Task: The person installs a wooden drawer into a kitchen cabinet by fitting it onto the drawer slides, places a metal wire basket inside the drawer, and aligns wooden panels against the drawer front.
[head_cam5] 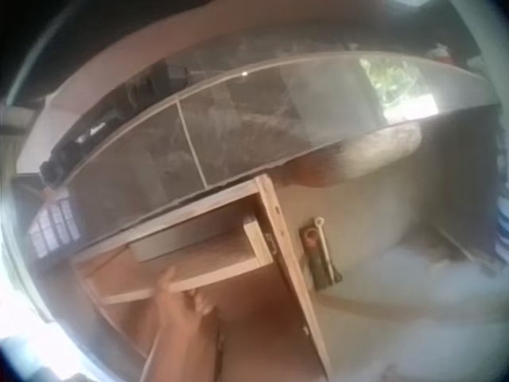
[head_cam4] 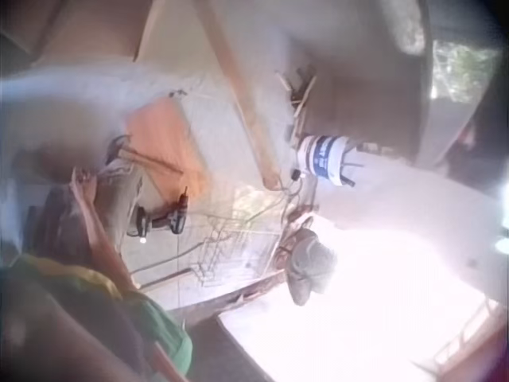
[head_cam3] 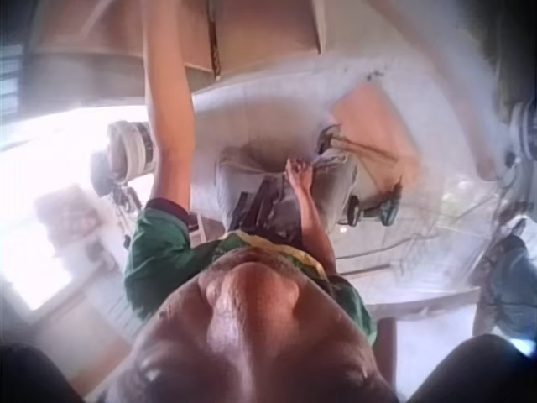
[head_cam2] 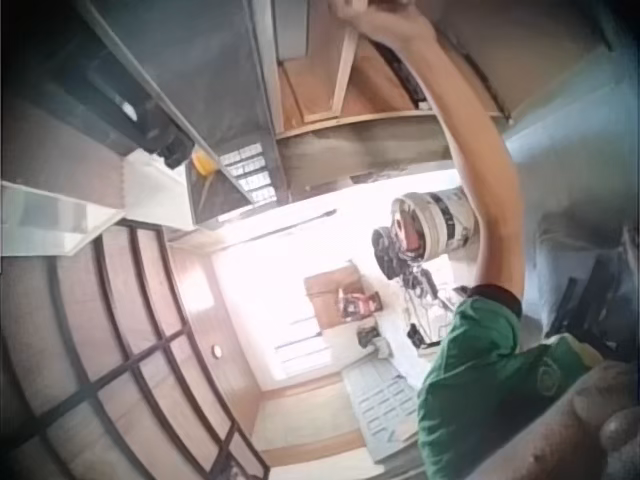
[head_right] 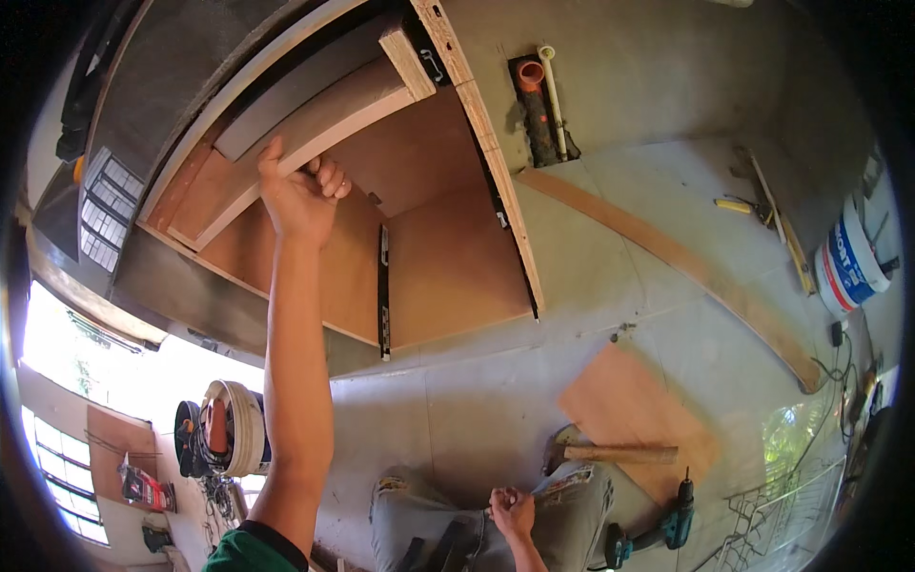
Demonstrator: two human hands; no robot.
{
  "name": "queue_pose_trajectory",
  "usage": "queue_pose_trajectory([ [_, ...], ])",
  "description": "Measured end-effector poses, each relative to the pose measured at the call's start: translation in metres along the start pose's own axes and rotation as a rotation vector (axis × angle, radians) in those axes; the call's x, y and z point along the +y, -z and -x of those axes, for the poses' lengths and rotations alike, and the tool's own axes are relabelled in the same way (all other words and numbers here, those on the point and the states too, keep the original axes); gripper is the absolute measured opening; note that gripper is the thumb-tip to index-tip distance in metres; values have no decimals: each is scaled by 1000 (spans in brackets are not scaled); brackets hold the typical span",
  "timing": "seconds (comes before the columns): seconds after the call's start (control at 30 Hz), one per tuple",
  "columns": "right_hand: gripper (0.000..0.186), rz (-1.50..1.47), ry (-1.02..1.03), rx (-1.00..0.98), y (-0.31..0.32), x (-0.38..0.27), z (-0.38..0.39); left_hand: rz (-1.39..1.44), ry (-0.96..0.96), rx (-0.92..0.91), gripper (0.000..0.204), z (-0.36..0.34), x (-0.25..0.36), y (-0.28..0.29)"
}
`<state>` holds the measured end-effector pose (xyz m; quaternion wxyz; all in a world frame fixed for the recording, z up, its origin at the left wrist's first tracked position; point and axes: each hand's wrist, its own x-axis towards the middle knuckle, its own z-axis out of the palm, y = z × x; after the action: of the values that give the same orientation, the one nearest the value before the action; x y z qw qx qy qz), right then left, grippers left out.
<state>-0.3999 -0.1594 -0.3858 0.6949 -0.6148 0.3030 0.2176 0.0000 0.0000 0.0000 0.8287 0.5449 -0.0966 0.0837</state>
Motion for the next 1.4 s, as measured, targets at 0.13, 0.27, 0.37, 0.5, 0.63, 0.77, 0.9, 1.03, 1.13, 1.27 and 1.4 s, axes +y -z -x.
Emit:
queue_pose_trajectory([
  [0.13,17,-51,-21,-2,-2,-22,-1,-12,-65,-1,47,-3,9,-3],
  [0.27,17,-69,-2,-9,-11,-11,-3,-54,-50,13,49,2,9,7],
  [0.37,17,118,360,150,0,116,-56,-9,-51,21,49,-1,-3,-14],
  [0.5,19,148,383,89,-16,79,-33,-11,-43,80,48,5,7,-4],
  [0.63,21,-38,158,107,-10,22,-11,-9,-55,65,47,4,7,-10],
  [0.77,36,291,211,-5,-12,18,-21,-24,-20,80,47,7,9,-13],
  [0.9,24,-19,122,-17,-5,-28,-2,-37,108,163,53,18,19,-11],
  [1.03,16,-250,-93,-46,-5,-72,-3,-567,-9,180,53,64,34,-29],
  [1.13,19,-206,46,-168,-11,-127,-12,-1212,-680,-73,39,80,77,-35],
  [1.27,20,-19,381,-288,-41,-210,-33,-1548,-1309,-99,30,75,119,-11],
  [1.4,25,3,668,-395,-99,-332,-8,-1572,-1797,16,25,81,175,10],
])
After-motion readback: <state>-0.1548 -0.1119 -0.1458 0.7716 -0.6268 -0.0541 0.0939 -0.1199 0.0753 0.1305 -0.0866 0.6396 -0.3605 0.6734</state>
